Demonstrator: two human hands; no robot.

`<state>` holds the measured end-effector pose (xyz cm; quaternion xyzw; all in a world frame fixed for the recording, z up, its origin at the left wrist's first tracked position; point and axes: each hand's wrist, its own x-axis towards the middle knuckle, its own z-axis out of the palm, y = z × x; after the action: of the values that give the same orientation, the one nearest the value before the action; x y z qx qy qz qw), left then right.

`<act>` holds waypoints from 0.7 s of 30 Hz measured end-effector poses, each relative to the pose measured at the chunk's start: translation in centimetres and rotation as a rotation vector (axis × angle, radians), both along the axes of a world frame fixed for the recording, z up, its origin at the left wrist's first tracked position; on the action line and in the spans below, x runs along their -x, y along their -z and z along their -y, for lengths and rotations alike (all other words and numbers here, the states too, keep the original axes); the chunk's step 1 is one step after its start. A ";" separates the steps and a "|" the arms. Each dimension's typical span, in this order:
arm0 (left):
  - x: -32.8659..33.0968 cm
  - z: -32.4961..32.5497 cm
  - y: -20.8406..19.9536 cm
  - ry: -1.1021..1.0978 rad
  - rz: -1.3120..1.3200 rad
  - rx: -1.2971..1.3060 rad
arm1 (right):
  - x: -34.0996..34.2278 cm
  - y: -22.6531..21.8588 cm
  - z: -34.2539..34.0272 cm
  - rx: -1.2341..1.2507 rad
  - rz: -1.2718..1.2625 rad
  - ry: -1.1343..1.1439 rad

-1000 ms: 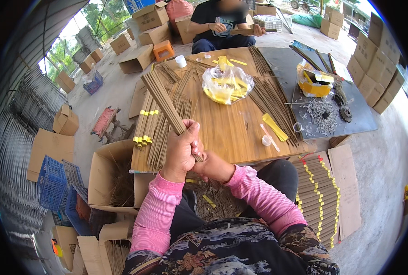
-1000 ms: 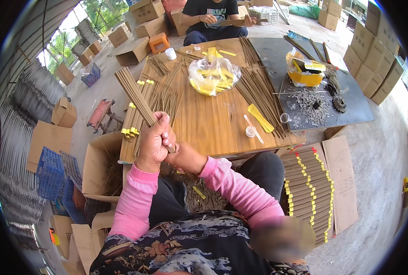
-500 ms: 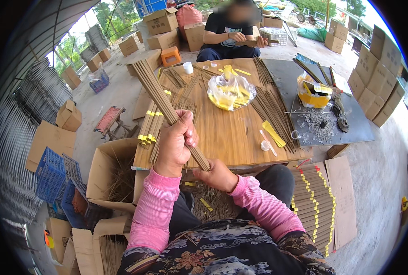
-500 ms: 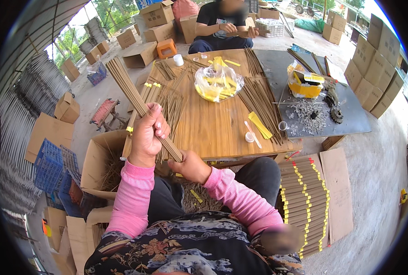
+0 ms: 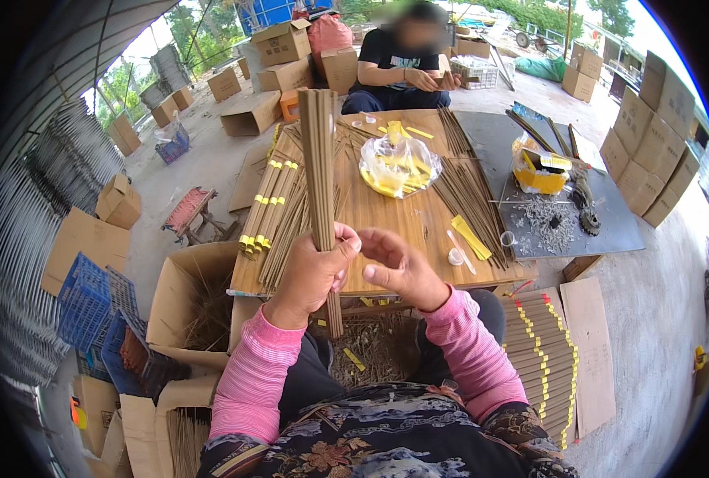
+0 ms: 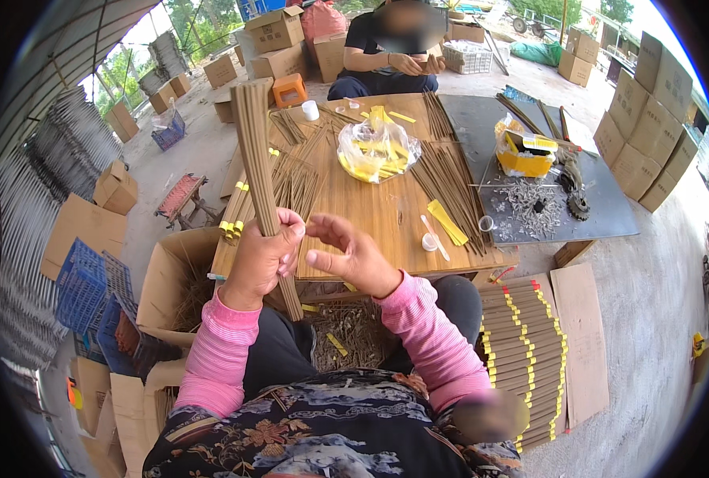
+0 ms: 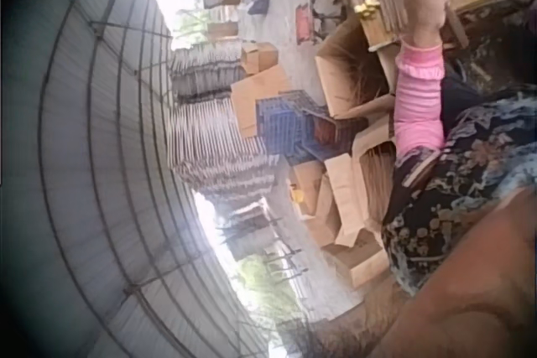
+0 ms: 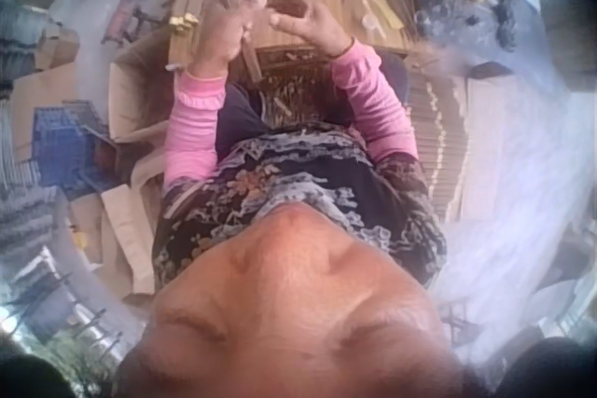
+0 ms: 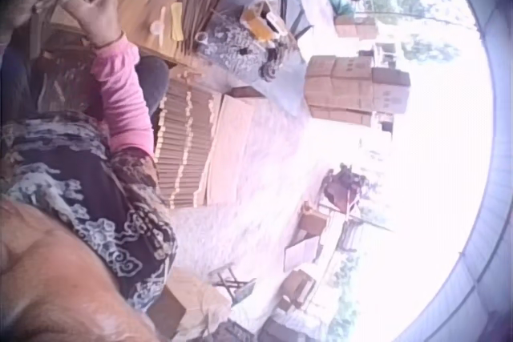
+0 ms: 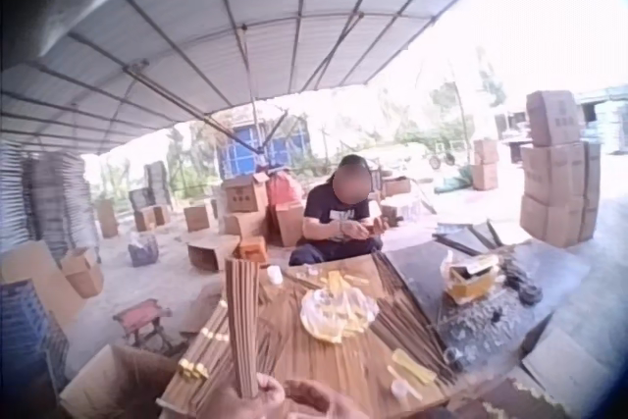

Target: The person gathers thin wooden sticks from a cardboard box, aligns them into bundles, and secures each bundle with a yellow rubber band. The person places the finished bundles on the table and repeats the process.

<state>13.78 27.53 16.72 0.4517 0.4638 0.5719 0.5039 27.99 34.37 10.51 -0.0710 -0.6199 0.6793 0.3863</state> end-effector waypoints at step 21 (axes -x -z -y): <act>-4.2 2.1 6.1 -0.134 -0.644 -0.151 | 1.0 -4.5 3.6 0.471 -0.373 0.308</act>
<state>17.95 25.38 10.59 0.6137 0.5840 0.4647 0.2578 26.99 30.76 15.04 -0.1255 -0.3467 0.7389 0.5640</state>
